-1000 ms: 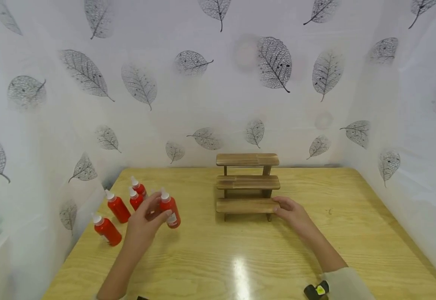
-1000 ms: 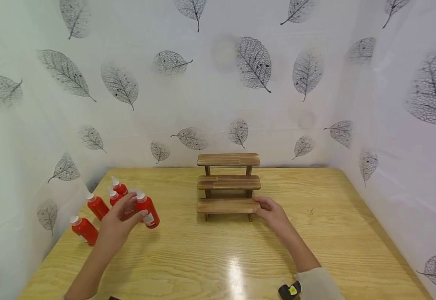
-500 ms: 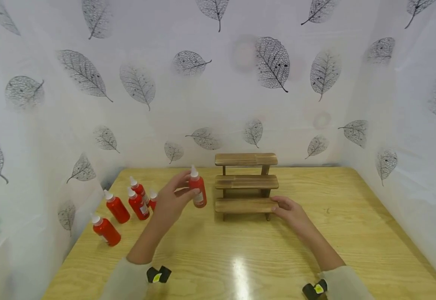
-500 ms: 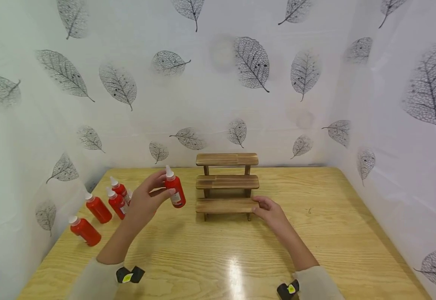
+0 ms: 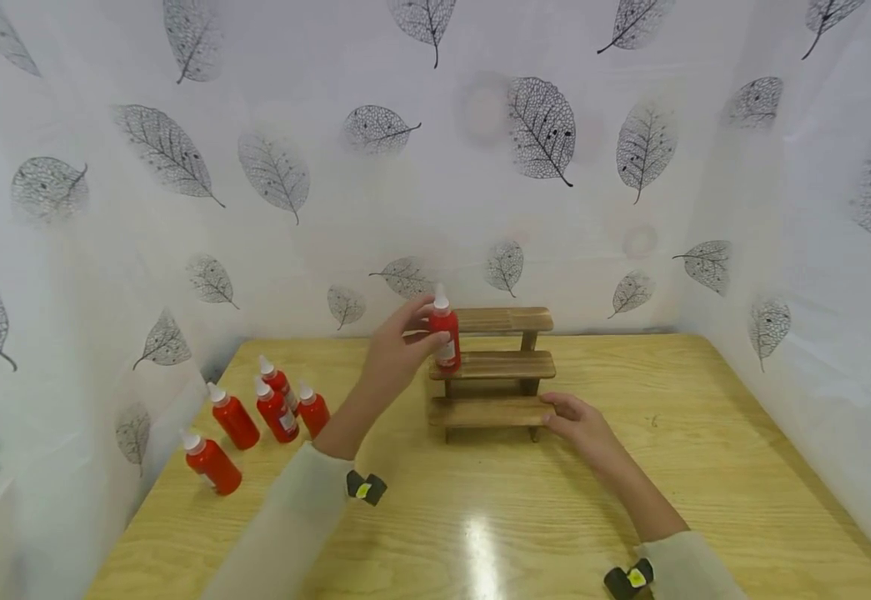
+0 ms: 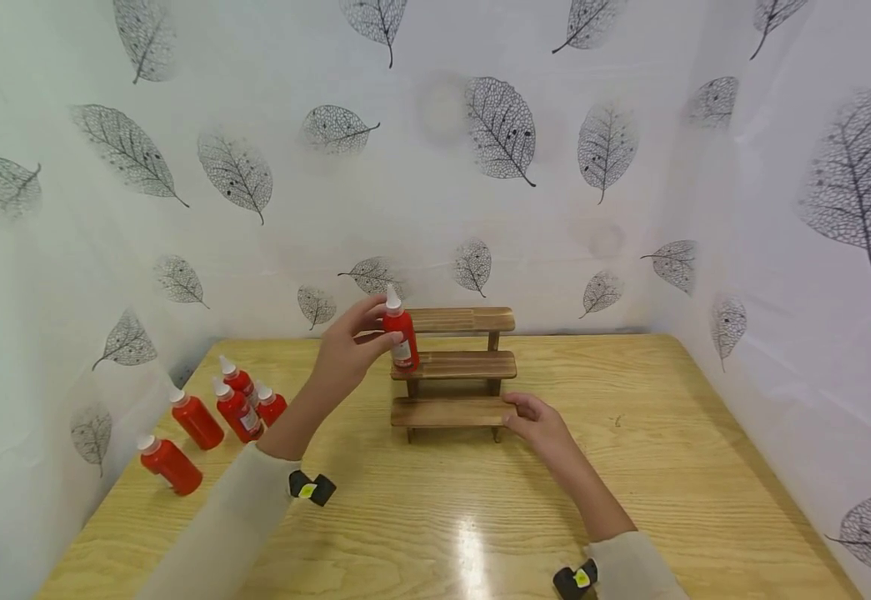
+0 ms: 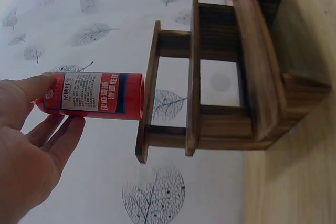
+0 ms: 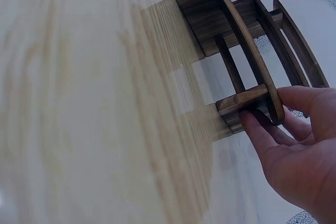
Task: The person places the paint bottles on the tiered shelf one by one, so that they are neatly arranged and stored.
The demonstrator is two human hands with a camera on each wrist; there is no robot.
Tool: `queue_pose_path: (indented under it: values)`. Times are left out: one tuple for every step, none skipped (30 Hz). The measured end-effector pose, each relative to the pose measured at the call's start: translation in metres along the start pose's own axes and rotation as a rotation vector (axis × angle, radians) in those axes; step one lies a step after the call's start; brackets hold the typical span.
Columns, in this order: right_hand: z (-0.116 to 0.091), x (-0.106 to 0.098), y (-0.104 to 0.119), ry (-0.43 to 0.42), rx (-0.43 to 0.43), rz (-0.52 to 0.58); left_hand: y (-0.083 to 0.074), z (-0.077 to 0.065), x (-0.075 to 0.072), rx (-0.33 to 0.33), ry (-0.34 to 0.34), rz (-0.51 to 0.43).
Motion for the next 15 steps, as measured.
queue_pose_path:
  values:
    - [0.000,0.000,0.000,-0.002,-0.001,0.000,-0.001,0.005,0.004,0.003,0.001,0.000]
    - [0.000,0.000,0.000,-0.001,-0.002,-0.003,-0.002,0.010,0.008,0.003,0.004,-0.003]
    - [0.000,0.000,0.000,-0.003,-0.003,-0.002,-0.003,0.015,0.012,0.000,0.010,-0.004]
    - [0.000,-0.001,0.000,-0.001,-0.004,-0.006,-0.004,0.019,0.016,-0.003,0.017,-0.002]
    - [0.000,-0.001,0.000,-0.003,-0.004,-0.003,-0.005,0.024,0.021,-0.007,0.027,-0.003]
    - [0.000,-0.001,0.000,-0.004,-0.006,-0.002,-0.005,0.028,0.025,-0.011,0.036,0.001]
    - [0.000,-0.001,-0.001,-0.006,-0.006,-0.003,-0.006,0.033,0.030,-0.012,0.046,-0.001]
    - [0.000,-0.001,-0.001,-0.007,-0.008,0.002,-0.007,0.037,0.034,-0.014,0.056,-0.005]
    - [0.000,-0.001,-0.001,-0.009,-0.010,0.007,-0.008,0.041,0.038,-0.019,0.064,-0.009]
    - [0.000,-0.001,-0.001,-0.009,-0.011,0.008,-0.009,0.045,0.041,-0.022,0.069,-0.013]
    - [0.000,-0.001,-0.001,-0.010,-0.013,0.013,-0.010,0.049,0.044,-0.028,0.072,-0.017]
    - [0.000,-0.001,-0.001,-0.007,-0.015,0.012,-0.011,0.052,0.047,-0.033,0.073,-0.020]
    - [0.000,-0.001,-0.001,-0.003,-0.015,0.014,-0.011,0.056,0.050,-0.035,0.075,-0.023]
    - [0.000,-0.001,-0.001,-0.001,-0.016,0.019,-0.012,0.059,0.053,-0.037,0.076,-0.019]
    - [0.000,-0.001,-0.001,0.000,-0.017,0.019,-0.012,0.062,0.056,-0.041,0.079,-0.020]
Point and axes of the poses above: each hand's wrist, its own z-axis towards the middle knuckle, its own x-axis out of the palm, y = z × x, the point moved 8 cm from there along z, towards the middle knuckle, and after that the axes turned 2 degrees about -z, right-handed, at the moved point
